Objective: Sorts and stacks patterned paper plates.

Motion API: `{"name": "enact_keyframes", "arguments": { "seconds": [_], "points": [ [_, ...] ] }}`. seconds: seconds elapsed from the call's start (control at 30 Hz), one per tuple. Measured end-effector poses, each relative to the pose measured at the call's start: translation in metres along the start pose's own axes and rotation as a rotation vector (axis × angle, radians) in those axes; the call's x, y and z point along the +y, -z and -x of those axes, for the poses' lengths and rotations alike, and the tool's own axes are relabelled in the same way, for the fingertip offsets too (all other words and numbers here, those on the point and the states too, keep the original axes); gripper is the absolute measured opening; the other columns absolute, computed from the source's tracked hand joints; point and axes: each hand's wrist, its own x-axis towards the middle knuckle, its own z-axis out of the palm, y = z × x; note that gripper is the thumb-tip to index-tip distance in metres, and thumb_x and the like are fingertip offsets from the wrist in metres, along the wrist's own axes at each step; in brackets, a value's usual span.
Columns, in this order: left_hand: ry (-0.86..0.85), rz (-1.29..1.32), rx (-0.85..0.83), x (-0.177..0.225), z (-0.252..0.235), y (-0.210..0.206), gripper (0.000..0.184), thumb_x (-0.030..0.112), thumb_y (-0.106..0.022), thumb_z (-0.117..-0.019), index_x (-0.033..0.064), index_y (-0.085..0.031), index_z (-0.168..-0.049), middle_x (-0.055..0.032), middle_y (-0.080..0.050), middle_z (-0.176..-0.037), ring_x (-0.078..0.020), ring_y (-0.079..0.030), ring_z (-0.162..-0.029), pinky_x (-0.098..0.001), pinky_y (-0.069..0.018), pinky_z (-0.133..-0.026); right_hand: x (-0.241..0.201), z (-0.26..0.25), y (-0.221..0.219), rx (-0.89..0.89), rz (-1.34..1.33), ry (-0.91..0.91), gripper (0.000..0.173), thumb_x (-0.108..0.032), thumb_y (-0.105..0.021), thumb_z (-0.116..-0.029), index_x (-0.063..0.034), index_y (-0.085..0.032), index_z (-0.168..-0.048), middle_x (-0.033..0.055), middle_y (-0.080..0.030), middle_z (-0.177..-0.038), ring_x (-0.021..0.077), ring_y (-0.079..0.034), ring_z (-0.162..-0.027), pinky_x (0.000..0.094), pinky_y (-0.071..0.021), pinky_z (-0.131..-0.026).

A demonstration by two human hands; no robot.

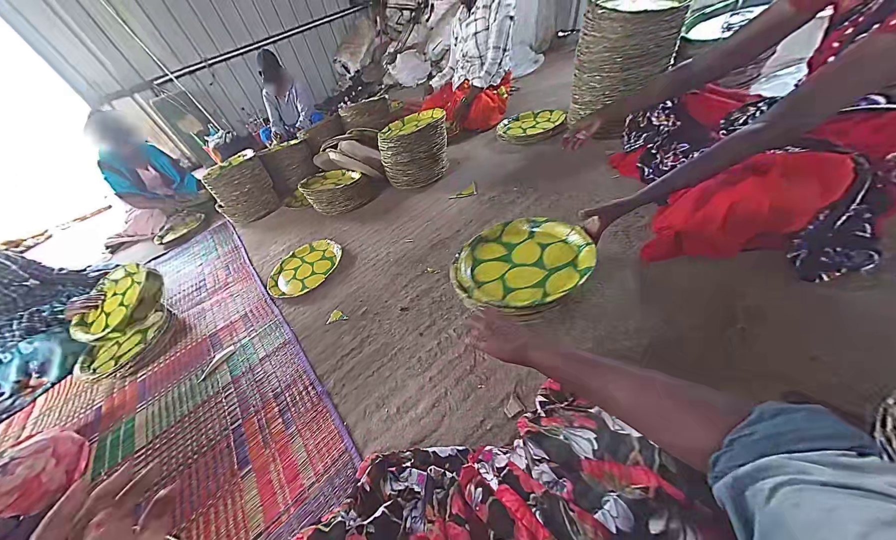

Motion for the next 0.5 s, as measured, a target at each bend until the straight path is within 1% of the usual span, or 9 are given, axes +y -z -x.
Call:
{"name": "enact_keyframes", "arguments": {
  "seconds": [0.03, 0.07, 0.13, 0.23, 0.3, 0.37, 0.4, 0.43, 0.5],
  "points": [
    [0.033, -0.004, -0.077, 0.000, -0.001, -0.025, 0.037, 0.011, -0.031, -0.1056, -0.0052, -0.034, -0.139, 0.0022, -0.061, -0.122, -0.0054, -0.066, -0.105, -0.0257, -0.0575, -0.084, 0.014, 0.002, -0.003, 0.130, -0.009, -0.049, 0.059, -0.033, -0.058, -0.1048, 0.0012, -0.047, -0.151, 0.0269, -0.045, -0.155, 0.0424, -0.040, -0.147, 0.0599, -0.0314, -0.119],
    [0.071, -0.006, -0.152, -0.003, 0.001, -0.051, 0.038, 0.012, -0.034, -0.1044, -0.0046, -0.036, -0.138, 0.0020, -0.062, -0.120, -0.0057, -0.066, -0.104, -0.0265, -0.0580, -0.083, 0.030, -0.001, -0.010, 0.198, 0.005, -0.093, 0.071, -0.039, -0.065, -0.1003, 0.0000, -0.042, -0.155, 0.0264, -0.042, -0.158, 0.0424, -0.036, -0.149, 0.0628, -0.0291, -0.118],
    [0.177, -0.058, -0.318, -0.019, 0.015, -0.099, 0.045, 0.014, -0.039, -0.1010, -0.0079, -0.039, -0.140, -0.0052, -0.061, -0.122, -0.0083, -0.064, -0.104, -0.0280, -0.0564, -0.084, 0.055, -0.006, -0.025, 0.141, 0.034, -0.162, 0.092, -0.047, -0.072, -0.0940, 0.0014, -0.030, -0.160, 0.0289, -0.033, -0.162, 0.0459, -0.029, -0.152, 0.0700, -0.0232, -0.118],
    [0.349, -0.177, -0.593, -0.057, 0.051, -0.146, 0.048, 0.012, -0.044, -0.1039, -0.0104, -0.039, -0.146, -0.0203, -0.060, -0.132, -0.0187, -0.062, -0.114, -0.0343, -0.0536, -0.092, 0.066, -0.015, -0.040, -0.010, 0.070, -0.199, 0.101, -0.043, -0.078, -0.0900, 0.0045, -0.023, -0.161, 0.0308, -0.029, -0.163, 0.0496, -0.024, -0.153, 0.0752, -0.0217, -0.116],
    [0.420, -0.277, -0.751, -0.090, 0.079, -0.157, 0.049, 0.012, -0.047, -0.1041, -0.0088, -0.041, -0.148, -0.0249, -0.058, -0.138, -0.0264, -0.061, -0.123, -0.0410, -0.0516, -0.100, 0.069, -0.027, -0.047, -0.005, 0.096, -0.205, 0.090, -0.025, -0.078, -0.0915, 0.0065, -0.028, -0.159, 0.0317, -0.033, -0.161, 0.0514, -0.027, -0.151, 0.0767, -0.0264, -0.113],
    [0.487, -0.401, -0.878, -0.118, 0.103, -0.156, 0.049, 0.011, -0.049, -0.1050, -0.0072, -0.041, -0.150, -0.0269, -0.057, -0.140, -0.0328, -0.060, -0.127, -0.0461, -0.0480, -0.107, 0.072, -0.037, -0.053, 0.006, 0.128, -0.222, 0.069, -0.001, -0.065, -0.0949, 0.0085, -0.034, -0.155, 0.0318, -0.035, -0.160, 0.0521, -0.027, -0.151, 0.0782, -0.0281, -0.111],
    [0.509, -0.470, -0.934, -0.130, 0.111, -0.153, 0.049, 0.011, -0.050, -0.1052, -0.0069, -0.041, -0.150, -0.0279, -0.057, -0.140, -0.0350, -0.060, -0.128, -0.0471, -0.0464, -0.109, 0.074, -0.041, -0.056, 0.010, 0.145, -0.229, 0.060, 0.006, -0.056, -0.0968, 0.0093, -0.037, -0.153, 0.0320, -0.035, -0.160, 0.0523, -0.027, -0.151, 0.0779, -0.0293, -0.111],
    [0.533, -0.535, -0.987, -0.142, 0.117, -0.150, 0.050, 0.012, -0.051, -0.1058, -0.0049, -0.040, -0.152, -0.0275, -0.056, -0.142, -0.0360, -0.059, -0.129, -0.0482, -0.0454, -0.110, 0.078, -0.043, -0.058, 0.021, 0.165, -0.225, 0.054, 0.009, -0.051, -0.0982, 0.0099, -0.040, -0.151, 0.0326, -0.037, -0.158, 0.0524, -0.029, -0.151, 0.0768, -0.0319, -0.110],
    [0.535, -0.642, -1.060, -0.156, 0.121, -0.148, 0.053, 0.016, -0.052, -0.1063, -0.0010, -0.038, -0.154, -0.0256, -0.055, -0.145, -0.0362, -0.059, -0.129, -0.0503, -0.0447, -0.111, 0.085, -0.048, -0.060, 0.038, 0.192, -0.197, 0.049, 0.010, -0.051, -0.0975, 0.0101, -0.046, -0.146, 0.0338, -0.040, -0.155, 0.0525, -0.033, -0.148, 0.0743, -0.0355, -0.109]
  ]
}}
